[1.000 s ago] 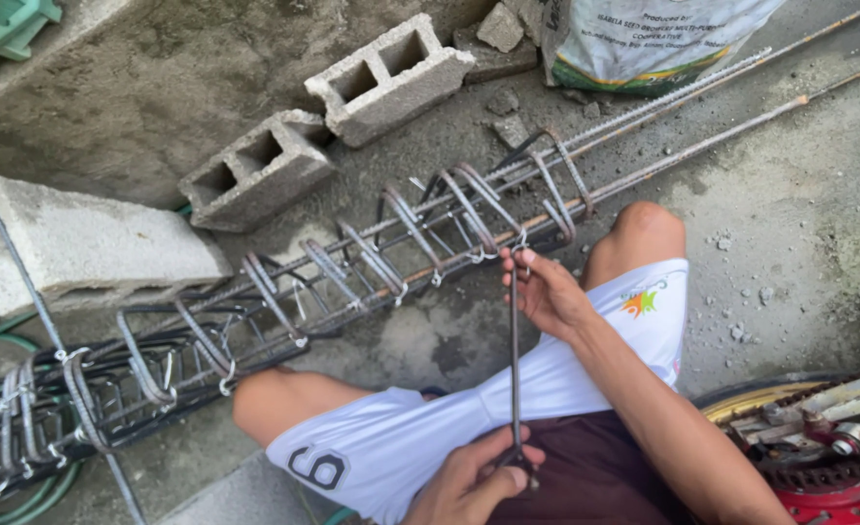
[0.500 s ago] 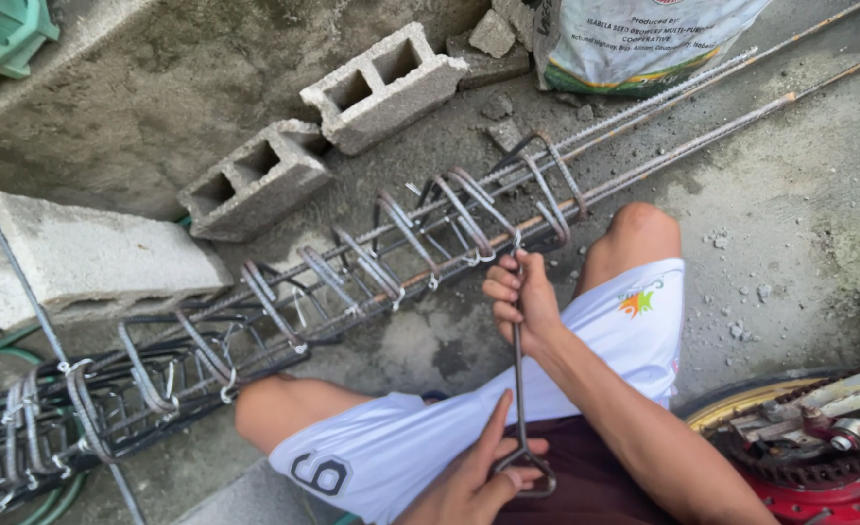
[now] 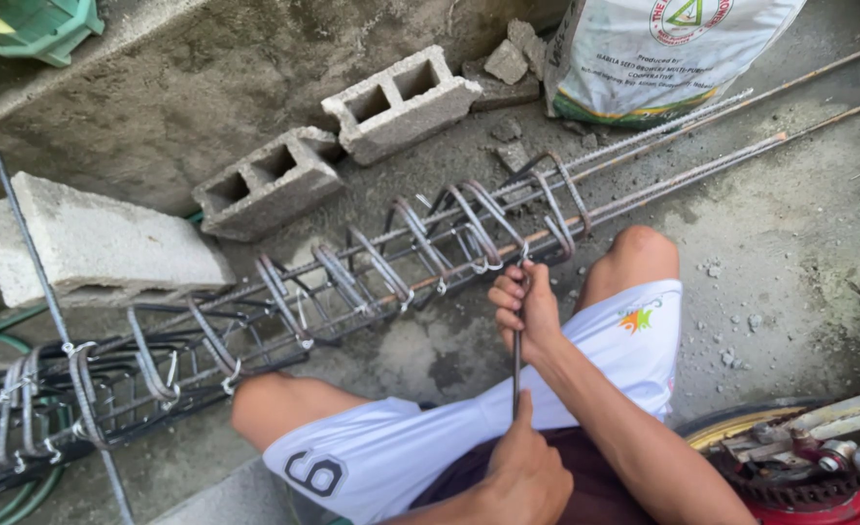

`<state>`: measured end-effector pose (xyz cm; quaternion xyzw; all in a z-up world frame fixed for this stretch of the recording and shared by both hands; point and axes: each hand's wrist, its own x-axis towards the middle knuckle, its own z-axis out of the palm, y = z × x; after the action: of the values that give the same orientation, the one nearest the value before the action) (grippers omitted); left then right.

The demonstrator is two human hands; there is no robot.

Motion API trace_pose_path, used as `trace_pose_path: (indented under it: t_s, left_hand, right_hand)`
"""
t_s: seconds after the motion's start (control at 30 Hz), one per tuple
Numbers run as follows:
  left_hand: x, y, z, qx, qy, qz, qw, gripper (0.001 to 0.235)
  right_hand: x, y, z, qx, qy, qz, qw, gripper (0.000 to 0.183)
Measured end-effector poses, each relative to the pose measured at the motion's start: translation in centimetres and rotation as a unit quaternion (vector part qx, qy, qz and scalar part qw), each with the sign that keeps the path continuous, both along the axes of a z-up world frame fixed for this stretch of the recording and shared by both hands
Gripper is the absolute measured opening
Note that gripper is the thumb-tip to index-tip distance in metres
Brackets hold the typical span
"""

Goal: Tying wire around rebar stirrups and longitudinal bars using a manual wire twister tool to assemble a reinforcement cage.

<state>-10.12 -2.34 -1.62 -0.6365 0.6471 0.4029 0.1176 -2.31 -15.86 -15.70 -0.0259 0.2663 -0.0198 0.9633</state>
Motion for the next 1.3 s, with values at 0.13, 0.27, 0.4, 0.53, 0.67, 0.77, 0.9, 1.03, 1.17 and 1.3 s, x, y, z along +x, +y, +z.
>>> trace_pose_path:
  t_s: [0.13, 0.27, 0.4, 0.53, 0.67, 0.77, 0.9, 1.03, 1.17, 1.3]
  left_hand:
    - [1.1, 2.3, -0.4, -0.164, 0.108, 0.102, 0.975, 0.024]
    - [1.4, 3.5, 0.2, -0.349, 0.173, 0.188, 0.901, 0.038]
    - [1.4, 2.3, 2.1, -0.362, 0.23, 0.288, 0.856, 0.035]
    - [0.8, 1.8, 2.1, -0.417, 0.287, 0.36, 0.784, 0.033]
    - [0.5, 1.6, 2.2, -0.425, 0.297, 0.378, 0.767, 0.031]
    - [0.2, 1.4, 2.0, -0.425, 0.315, 0.385, 0.756, 0.029]
    - [-0.2, 1.0, 1.5, -0.452, 0.335, 0.408, 0.719, 0.024]
    - [0.0, 0.9, 2.0, -0.467, 0.39, 0.43, 0.667, 0.019]
    - [-0.7, 0.8, 0.7, -0.46, 0.434, 0.458, 0.625, 0.025]
    - [-1.2, 0.1, -0.3, -0.499, 0.414, 0.46, 0.606, 0.023]
  right_hand:
    - [-0.2, -0.3, 0.2, 0.014, -0.027, 0.002, 1.0, 0.022]
    - [0.0, -0.1, 1.0, -0.009, -0.016, 0.004, 1.0, 0.024]
    - [-0.2, -0.8, 1.0, 0.027, -0.027, 0.001, 0.999, 0.022]
    - [-0.6, -1.3, 1.0, 0.093, -0.035, -0.002, 0.995, 0.019]
    - [-0.9, -1.5, 0.1, 0.124, -0.049, 0.009, 0.991, 0.023]
    - [-1.0, -1.4, 0.4, 0.169, -0.088, 0.019, 0.982, 0.035]
    - [-0.9, -1.0, 1.8, 0.227, -0.138, 0.001, 0.964, 0.029]
    - [-0.9, -1.2, 1.5, 0.24, -0.167, 0.01, 0.956, 0.017]
    - [-0.9, -2.0, 1.1, 0.167, -0.162, 0.042, 0.972, 0.025]
    - [-0.9, -3.2, 1.7, 0.05, -0.039, 0.12, 0.991, 0.032]
